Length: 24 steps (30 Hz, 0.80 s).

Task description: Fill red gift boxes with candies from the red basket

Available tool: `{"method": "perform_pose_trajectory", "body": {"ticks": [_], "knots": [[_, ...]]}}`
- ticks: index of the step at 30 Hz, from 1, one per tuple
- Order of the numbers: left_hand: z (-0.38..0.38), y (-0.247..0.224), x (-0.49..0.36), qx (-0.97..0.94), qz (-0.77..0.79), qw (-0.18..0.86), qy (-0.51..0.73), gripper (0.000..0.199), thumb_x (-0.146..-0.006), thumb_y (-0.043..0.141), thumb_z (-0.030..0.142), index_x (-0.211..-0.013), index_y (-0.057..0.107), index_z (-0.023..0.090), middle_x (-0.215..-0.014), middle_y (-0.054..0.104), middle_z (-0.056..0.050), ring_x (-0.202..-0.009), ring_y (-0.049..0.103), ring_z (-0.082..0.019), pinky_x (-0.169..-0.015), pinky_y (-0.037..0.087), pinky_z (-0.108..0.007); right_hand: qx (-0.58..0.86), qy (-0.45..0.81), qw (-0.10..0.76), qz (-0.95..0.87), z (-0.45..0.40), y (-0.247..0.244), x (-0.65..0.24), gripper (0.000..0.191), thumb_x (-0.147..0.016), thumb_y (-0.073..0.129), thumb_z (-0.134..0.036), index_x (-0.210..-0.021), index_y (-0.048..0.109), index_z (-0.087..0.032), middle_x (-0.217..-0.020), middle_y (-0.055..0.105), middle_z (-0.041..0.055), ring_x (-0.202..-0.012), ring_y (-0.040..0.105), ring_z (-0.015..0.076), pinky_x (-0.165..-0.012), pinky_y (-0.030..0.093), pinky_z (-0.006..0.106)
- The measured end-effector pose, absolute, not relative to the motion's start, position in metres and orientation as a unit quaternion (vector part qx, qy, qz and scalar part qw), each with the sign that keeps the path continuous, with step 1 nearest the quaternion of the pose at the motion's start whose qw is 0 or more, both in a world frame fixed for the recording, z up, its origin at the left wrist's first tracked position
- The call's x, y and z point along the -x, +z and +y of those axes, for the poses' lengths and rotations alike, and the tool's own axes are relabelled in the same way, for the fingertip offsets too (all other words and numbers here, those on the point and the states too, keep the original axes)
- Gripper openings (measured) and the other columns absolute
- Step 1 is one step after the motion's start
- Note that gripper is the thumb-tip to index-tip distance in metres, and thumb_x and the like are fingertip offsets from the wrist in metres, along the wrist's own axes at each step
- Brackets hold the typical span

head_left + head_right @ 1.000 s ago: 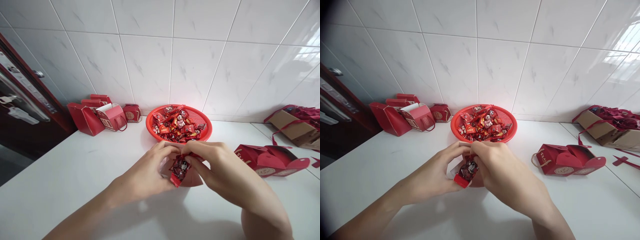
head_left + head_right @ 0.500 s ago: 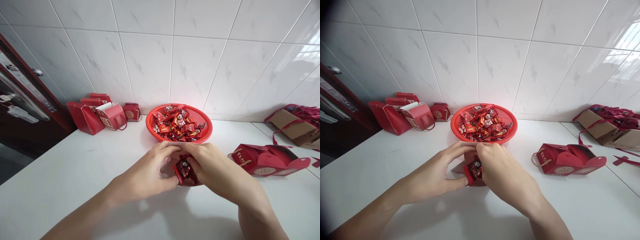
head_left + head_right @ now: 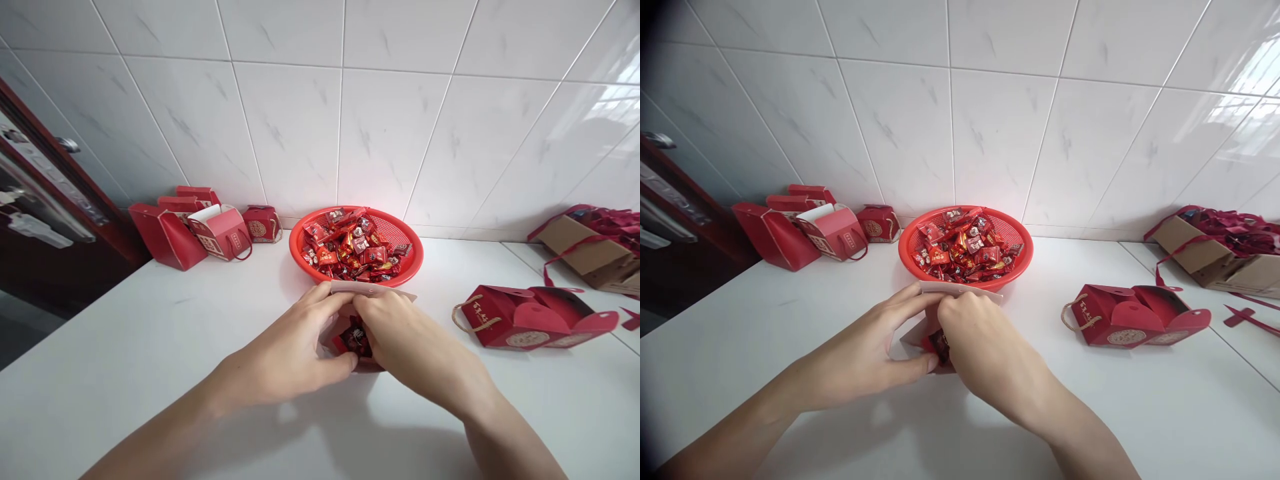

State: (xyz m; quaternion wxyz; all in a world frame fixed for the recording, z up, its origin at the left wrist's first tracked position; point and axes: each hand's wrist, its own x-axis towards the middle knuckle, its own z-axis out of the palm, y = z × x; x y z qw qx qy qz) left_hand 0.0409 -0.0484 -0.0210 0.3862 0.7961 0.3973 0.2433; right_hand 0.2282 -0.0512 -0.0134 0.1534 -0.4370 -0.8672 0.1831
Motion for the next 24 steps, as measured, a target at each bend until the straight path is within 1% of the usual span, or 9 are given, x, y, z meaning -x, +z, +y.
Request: {"method": "perform_pose_trajectory", "body": {"ticks": [3, 6, 8, 11, 13, 15, 20, 22, 24], "knots": [[-0.048, -0.019, -0.043, -0.795, 0.388, 0.389, 0.256, 0.062, -0.085, 0.07, 0.017, -0.142, 0.059, 0.037, -0.153, 0.052, -0.002, -0.135, 0.057, -0.027, -0.108, 0.057, -0.038, 0.472, 0.183, 0.153, -0.849, -0.051, -0.014, -0.226, 0.024, -0.062, 0.049, 0.004, -0.061, 0.055, -0.019, -0.058, 0.053, -0.0031, -0.051, 0.04, 0.011, -0.049, 0.027, 0.025], [-0.048, -0.018, -0.044, -0.794, 0.402, 0.386, 0.243, 0.061, -0.082, 0.069, 0.013, -0.139, 0.062, 0.034, -0.149, 0.055, -0.003, -0.13, 0.061, -0.027, -0.105, 0.059, -0.039, 0.449, 0.206, 0.14, -0.858, -0.049, -0.016, -0.226, 0.023, -0.063, 0.051, 0.003, -0.058, 0.052, -0.019, -0.057, 0.052, -0.0041, -0.051, 0.04, 0.0101, -0.053, 0.029, 0.024], [-0.049, -0.018, -0.043, -0.795, 0.412, 0.381, 0.228, 0.06, -0.081, 0.067, 0.011, -0.136, 0.063, 0.033, -0.145, 0.058, -0.003, -0.126, 0.063, -0.026, -0.102, 0.06, -0.037, 0.428, 0.224, 0.135, -0.865, -0.047, -0.018, -0.227, 0.023, -0.064, 0.052, 0.002, -0.056, 0.047, -0.019, -0.056, 0.049, -0.0055, -0.052, 0.036, 0.0091, -0.053, 0.028, 0.024], [-0.049, -0.018, -0.042, -0.798, 0.418, 0.374, 0.222, 0.054, -0.082, 0.066, 0.013, -0.133, 0.065, 0.032, -0.142, 0.058, -0.002, -0.122, 0.064, -0.025, -0.102, 0.06, -0.035, 0.428, 0.243, 0.146, -0.858, -0.044, -0.02, -0.23, 0.025, -0.066, 0.051, 0.002, -0.056, 0.041, -0.019, -0.055, 0.041, -0.0071, -0.053, 0.027, 0.0081, -0.051, 0.024, 0.023], [-0.049, -0.02, -0.041, -0.798, 0.42, 0.371, 0.222, 0.052, -0.084, 0.065, 0.015, -0.133, 0.064, 0.032, -0.143, 0.058, -0.002, -0.121, 0.065, -0.024, -0.102, 0.059, -0.035, 0.428, 0.247, 0.15, -0.856, -0.042, -0.02, -0.231, 0.026, -0.068, 0.05, 0.002, -0.057, 0.04, -0.019, -0.055, 0.039, -0.0074, -0.052, 0.024, 0.0077, -0.049, 0.022, 0.023], [-0.048, -0.021, -0.04, -0.799, 0.421, 0.369, 0.22, 0.051, -0.085, 0.065, 0.016, -0.134, 0.064, 0.031, -0.143, 0.058, -0.003, -0.12, 0.065, -0.023, -0.101, 0.059, -0.034, 0.43, 0.244, 0.156, -0.855, -0.042, -0.019, -0.232, 0.025, -0.072, 0.05, 0.001, -0.06, 0.043, -0.019, -0.057, 0.043, -0.0066, -0.052, 0.026, 0.0076, -0.048, 0.022, 0.023], [-0.049, -0.022, -0.039, -0.804, 0.423, 0.358, 0.217, 0.048, -0.086, 0.065, 0.02, -0.133, 0.064, 0.03, -0.143, 0.058, -0.004, -0.122, 0.063, -0.025, -0.101, 0.058, -0.035, 0.467, 0.181, 0.185, -0.846, -0.051, -0.01, -0.238, 0.02, -0.082, 0.052, -0.003, -0.074, 0.059, -0.019, -0.067, 0.059, -0.0005, -0.054, 0.04, 0.0108, -0.048, 0.025, 0.024], [-0.05, -0.023, -0.039, -0.804, 0.426, 0.354, 0.214, 0.049, -0.086, 0.066, 0.021, -0.134, 0.063, 0.03, -0.142, 0.059, -0.004, -0.122, 0.063, -0.026, -0.102, 0.058, -0.036, 0.479, 0.154, 0.19, -0.843, -0.057, -0.005, -0.24, 0.018, -0.084, 0.055, -0.005, -0.081, 0.063, -0.02, -0.067, 0.061, -0.0006, -0.051, 0.04, 0.011, -0.047, 0.024, 0.025], [-0.051, -0.024, -0.04, -0.805, 0.428, 0.352, 0.212, 0.048, -0.086, 0.066, 0.021, -0.134, 0.063, 0.03, -0.138, 0.06, -0.004, -0.121, 0.063, -0.026, -0.101, 0.058, -0.036, 0.474, 0.146, 0.193, -0.847, -0.06, -0.002, -0.241, 0.018, -0.085, 0.056, -0.005, -0.081, 0.064, -0.021, -0.065, 0.061, -0.0017, -0.048, 0.037, 0.0105, -0.047, 0.024, 0.025]]}}
